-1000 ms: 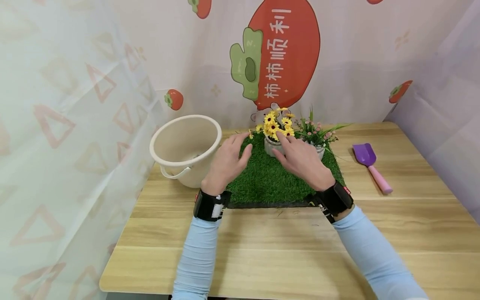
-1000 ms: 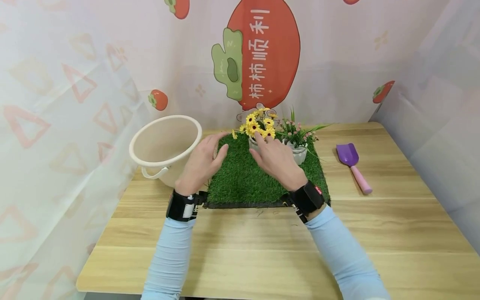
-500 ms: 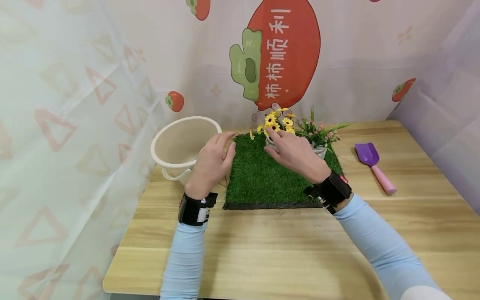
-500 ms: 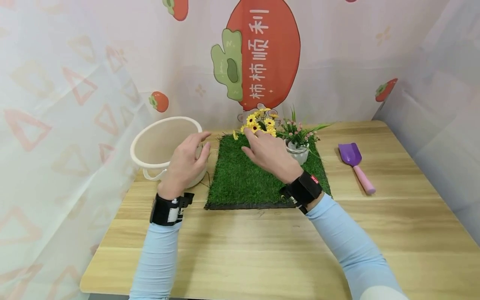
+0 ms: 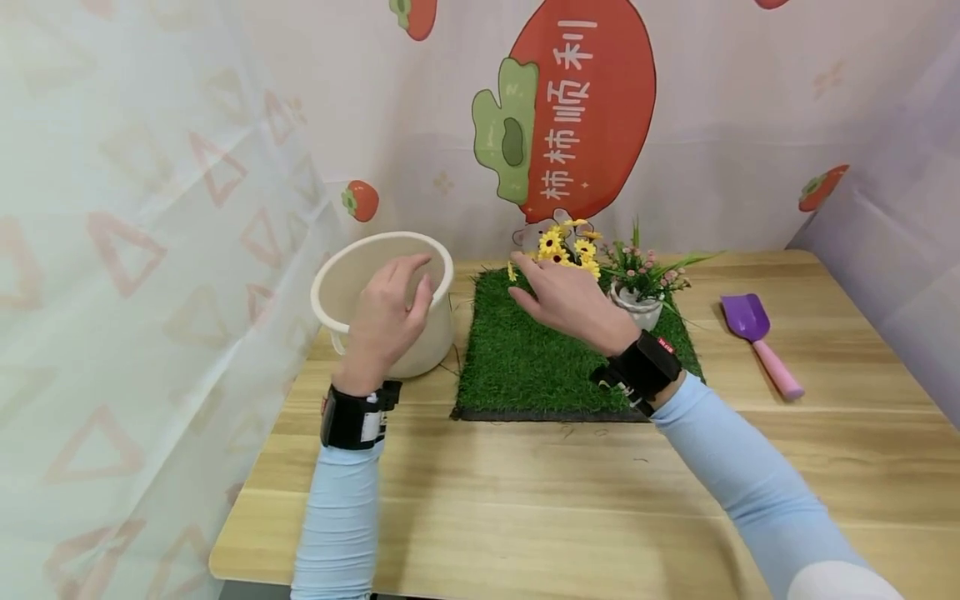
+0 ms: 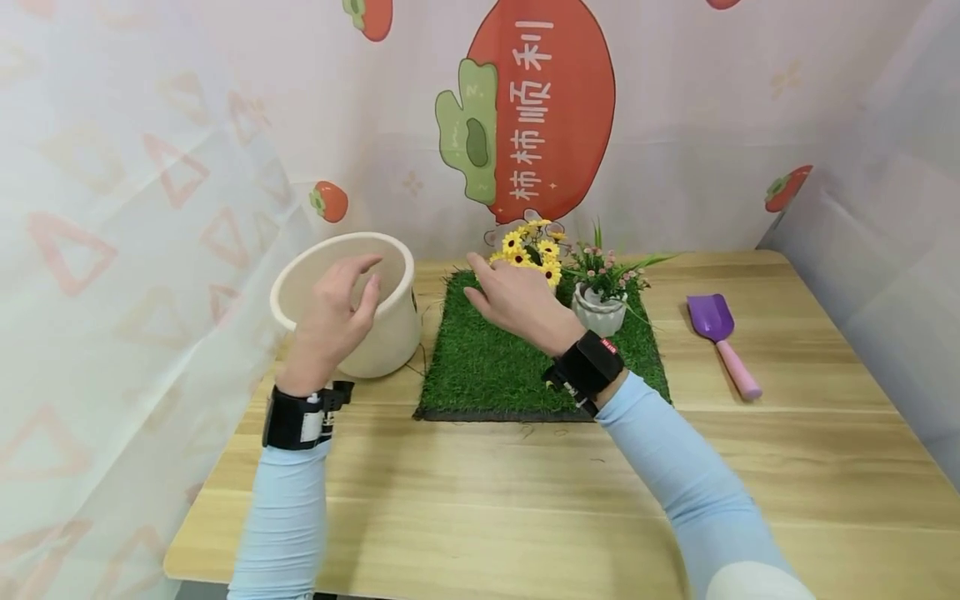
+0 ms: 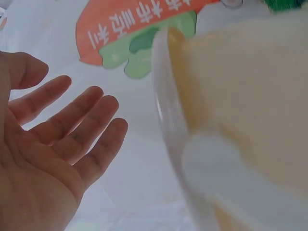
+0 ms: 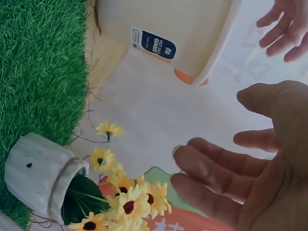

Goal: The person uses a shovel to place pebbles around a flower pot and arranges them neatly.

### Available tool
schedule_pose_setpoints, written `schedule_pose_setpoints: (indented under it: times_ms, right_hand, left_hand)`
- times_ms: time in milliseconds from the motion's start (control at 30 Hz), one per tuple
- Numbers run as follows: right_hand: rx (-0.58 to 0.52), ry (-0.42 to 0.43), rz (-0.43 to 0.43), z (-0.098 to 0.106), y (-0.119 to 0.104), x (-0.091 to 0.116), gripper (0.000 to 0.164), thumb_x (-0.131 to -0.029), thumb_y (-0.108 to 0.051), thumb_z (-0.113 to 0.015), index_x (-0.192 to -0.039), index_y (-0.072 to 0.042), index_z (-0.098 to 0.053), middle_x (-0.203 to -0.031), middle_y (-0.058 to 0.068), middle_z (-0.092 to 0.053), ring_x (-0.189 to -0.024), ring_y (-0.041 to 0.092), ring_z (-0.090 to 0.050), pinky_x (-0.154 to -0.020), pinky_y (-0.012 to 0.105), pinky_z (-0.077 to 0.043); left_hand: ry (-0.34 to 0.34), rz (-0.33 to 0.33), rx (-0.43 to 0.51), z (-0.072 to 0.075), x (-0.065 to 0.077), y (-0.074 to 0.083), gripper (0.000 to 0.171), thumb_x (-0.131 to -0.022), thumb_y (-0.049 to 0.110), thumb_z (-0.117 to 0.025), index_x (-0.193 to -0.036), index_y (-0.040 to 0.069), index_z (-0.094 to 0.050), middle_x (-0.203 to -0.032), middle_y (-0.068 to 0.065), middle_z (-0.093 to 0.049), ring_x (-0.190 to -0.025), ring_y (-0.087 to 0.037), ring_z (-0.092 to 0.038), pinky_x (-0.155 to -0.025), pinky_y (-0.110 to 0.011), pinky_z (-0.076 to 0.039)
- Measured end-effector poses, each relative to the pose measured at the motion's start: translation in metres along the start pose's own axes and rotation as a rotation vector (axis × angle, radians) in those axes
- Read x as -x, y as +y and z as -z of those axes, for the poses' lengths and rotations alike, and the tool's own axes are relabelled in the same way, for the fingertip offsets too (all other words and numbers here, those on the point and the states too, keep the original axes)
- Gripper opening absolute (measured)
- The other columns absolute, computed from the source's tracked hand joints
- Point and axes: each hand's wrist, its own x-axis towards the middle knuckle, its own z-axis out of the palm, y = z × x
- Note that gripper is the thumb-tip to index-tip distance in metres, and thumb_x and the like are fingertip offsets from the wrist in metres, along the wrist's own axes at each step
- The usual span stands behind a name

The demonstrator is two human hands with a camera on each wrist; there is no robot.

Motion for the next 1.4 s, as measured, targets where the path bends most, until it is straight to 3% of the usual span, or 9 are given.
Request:
schedule_pose_setpoints:
  times_ms: [267, 433, 567, 667, 767, 933, 1167, 1400]
  right_hand:
    - [-0.097, -0.022, -0.016, 0.003, 0.005, -0.012, 0.056, -0.105, -0.039, -0.042, -0.152, -0.011, -0.033, -0.126, 0.012, -0.063, -0.089, 0.023, -0.063, -0.069, 0.034, -0.045]
    - [-0.102, 0.005, -0.015, 0.004, 0.002, -0.017, 0.057, -0.105, -0.039, -0.042, -0.153, -0.011, -0.031, -0.113, 0.011, -0.066, -0.08, 0.022, -0.062, -0.068, 0.034, -0.045]
    - [-0.149, 0.024, -0.011, 0.003, -0.007, -0.027, 0.063, -0.105, -0.039, -0.042, -0.157, -0.012, -0.019, -0.112, 0.011, -0.064, -0.096, 0.024, -0.063, -0.078, 0.034, -0.048]
    - [-0.184, 0.024, -0.014, 0.003, -0.018, -0.037, 0.069, -0.104, -0.042, -0.042, -0.158, -0.013, -0.011, -0.125, 0.014, -0.061, -0.118, 0.027, -0.058, -0.091, 0.037, -0.05]
    - [-0.195, 0.023, -0.009, 0.002, -0.025, -0.045, 0.07, -0.104, -0.043, -0.042, -0.158, -0.014, -0.01, -0.129, 0.015, -0.059, -0.123, 0.028, -0.056, -0.095, 0.039, -0.049]
    - [-0.223, 0.022, 0.005, -0.005, -0.03, -0.053, 0.068, -0.104, -0.041, -0.043, -0.158, -0.013, -0.013, -0.121, 0.013, -0.061, -0.112, 0.025, -0.06, -0.087, 0.036, -0.051]
    - [-0.273, 0.004, 0.028, -0.019, -0.038, -0.068, 0.069, -0.104, -0.046, -0.039, -0.158, -0.013, -0.012, -0.138, 0.017, -0.054, -0.121, 0.028, -0.058, -0.09, 0.04, -0.052]
    - [-0.32, 0.028, -0.018, -0.025, -0.039, -0.074, 0.068, -0.103, -0.045, -0.041, -0.157, -0.012, -0.014, -0.138, 0.019, -0.054, -0.121, 0.028, -0.058, -0.089, 0.042, -0.053]
  left_hand:
    - [0.093, -0.014, -0.041, 0.017, -0.011, -0.017, 0.031, -0.097, 0.011, -0.053, -0.121, -0.005, -0.062, -0.114, -0.023, -0.066, -0.109, -0.038, -0.061, -0.097, -0.046, -0.046]
    - [0.109, 0.045, -0.071, 0.023, -0.011, -0.027, 0.032, -0.098, 0.013, -0.052, -0.123, -0.003, -0.062, -0.117, -0.023, -0.065, -0.112, -0.039, -0.059, -0.099, -0.048, -0.044]
    - [0.106, 0.107, -0.078, 0.033, -0.002, -0.037, 0.035, -0.098, 0.012, -0.051, -0.129, -0.003, -0.059, -0.122, -0.024, -0.063, -0.115, -0.039, -0.058, -0.101, -0.05, -0.044]
    - [0.129, 0.141, -0.091, 0.041, 0.006, -0.047, 0.036, -0.098, 0.012, -0.051, -0.129, -0.003, -0.058, -0.123, -0.024, -0.063, -0.116, -0.04, -0.058, -0.1, -0.051, -0.044]
    - [0.154, 0.157, -0.092, 0.045, 0.011, -0.054, 0.035, -0.098, 0.013, -0.051, -0.128, -0.004, -0.059, -0.122, -0.024, -0.063, -0.116, -0.041, -0.057, -0.1, -0.052, -0.043]
    - [0.167, 0.179, -0.088, 0.046, 0.013, -0.059, 0.035, -0.097, 0.013, -0.051, -0.127, -0.004, -0.06, -0.121, -0.026, -0.064, -0.115, -0.043, -0.058, -0.099, -0.053, -0.043]
    - [0.295, 0.234, -0.118, 0.052, 0.021, -0.071, 0.031, -0.095, 0.009, -0.052, -0.12, -0.005, -0.064, -0.114, -0.027, -0.066, -0.108, -0.045, -0.061, -0.094, -0.055, -0.044]
    - [0.391, 0.267, -0.123, 0.048, 0.023, -0.081, 0.028, -0.094, 0.008, -0.05, -0.114, -0.005, -0.067, -0.109, -0.026, -0.068, -0.1, -0.044, -0.06, -0.087, -0.051, -0.044]
